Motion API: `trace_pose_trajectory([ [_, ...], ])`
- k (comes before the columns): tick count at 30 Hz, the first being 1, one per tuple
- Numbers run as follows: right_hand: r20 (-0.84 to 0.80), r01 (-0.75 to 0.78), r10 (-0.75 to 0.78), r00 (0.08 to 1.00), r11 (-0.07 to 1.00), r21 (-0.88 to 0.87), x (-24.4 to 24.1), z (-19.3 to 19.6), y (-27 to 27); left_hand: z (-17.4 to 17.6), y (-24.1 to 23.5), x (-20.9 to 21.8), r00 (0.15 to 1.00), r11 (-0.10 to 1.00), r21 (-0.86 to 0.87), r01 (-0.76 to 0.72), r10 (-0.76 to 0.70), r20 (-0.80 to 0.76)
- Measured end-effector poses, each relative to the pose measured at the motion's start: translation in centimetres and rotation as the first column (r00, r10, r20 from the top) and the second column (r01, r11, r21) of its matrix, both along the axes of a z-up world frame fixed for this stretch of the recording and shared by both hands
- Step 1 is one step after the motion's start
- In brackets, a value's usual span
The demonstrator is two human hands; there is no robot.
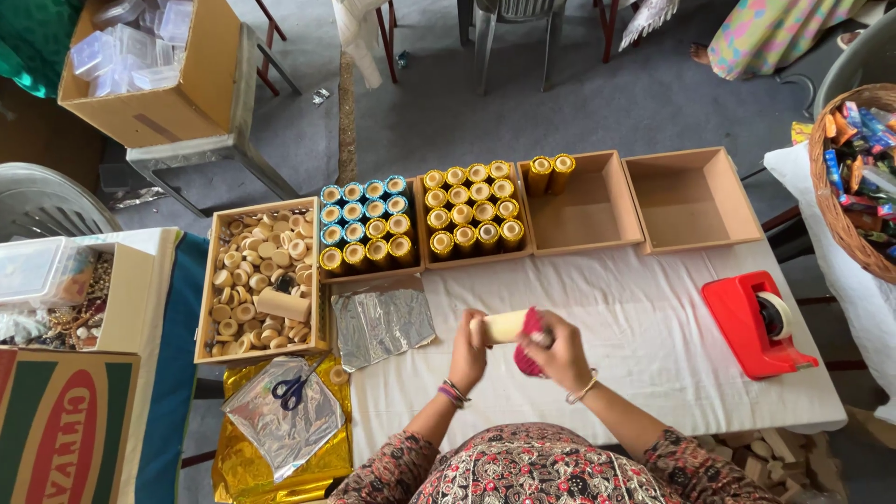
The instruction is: The person wraps gold foil around cylindrical candles, pressing and smoothing the foil by hand, and places the finished wrapped candles into cardboard trays. They then pick up an unwrapped candle and rub it with a red cloth, wiping its surface.
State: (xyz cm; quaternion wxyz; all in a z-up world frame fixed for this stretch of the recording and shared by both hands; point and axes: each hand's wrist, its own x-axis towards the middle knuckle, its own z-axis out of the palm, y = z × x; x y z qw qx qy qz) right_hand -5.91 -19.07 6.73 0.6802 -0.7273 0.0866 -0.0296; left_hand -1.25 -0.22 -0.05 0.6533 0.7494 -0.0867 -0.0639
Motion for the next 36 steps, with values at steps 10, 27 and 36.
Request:
trace_pose_trajectory([
  [10, 0.06, 0.014, 0.009, 0.998, 0.924, -0.381, -0.1, -6.1, -2.0, -10.0, 0.7, 7.0, 0.776, 0.979, -0.154, -0.137, 0.009, -0.631],
  [27, -0.372, 0.183, -0.081, 0.925, 0.951, 0.248, -1.1, -18.2, -7.1, -15.2, -5.1, 18.7, 0.505, 0.745, -0.099, -0.659, 0.341, -0.793],
  [36, -0.398, 0.211, -0.091, 0.913, 0.939, 0.27, -0.8, -15.2, -6.3, -14.5, -5.4, 17.2, 0.532, 0.815, -0.171, -0.554, 0.188, -0.826],
])
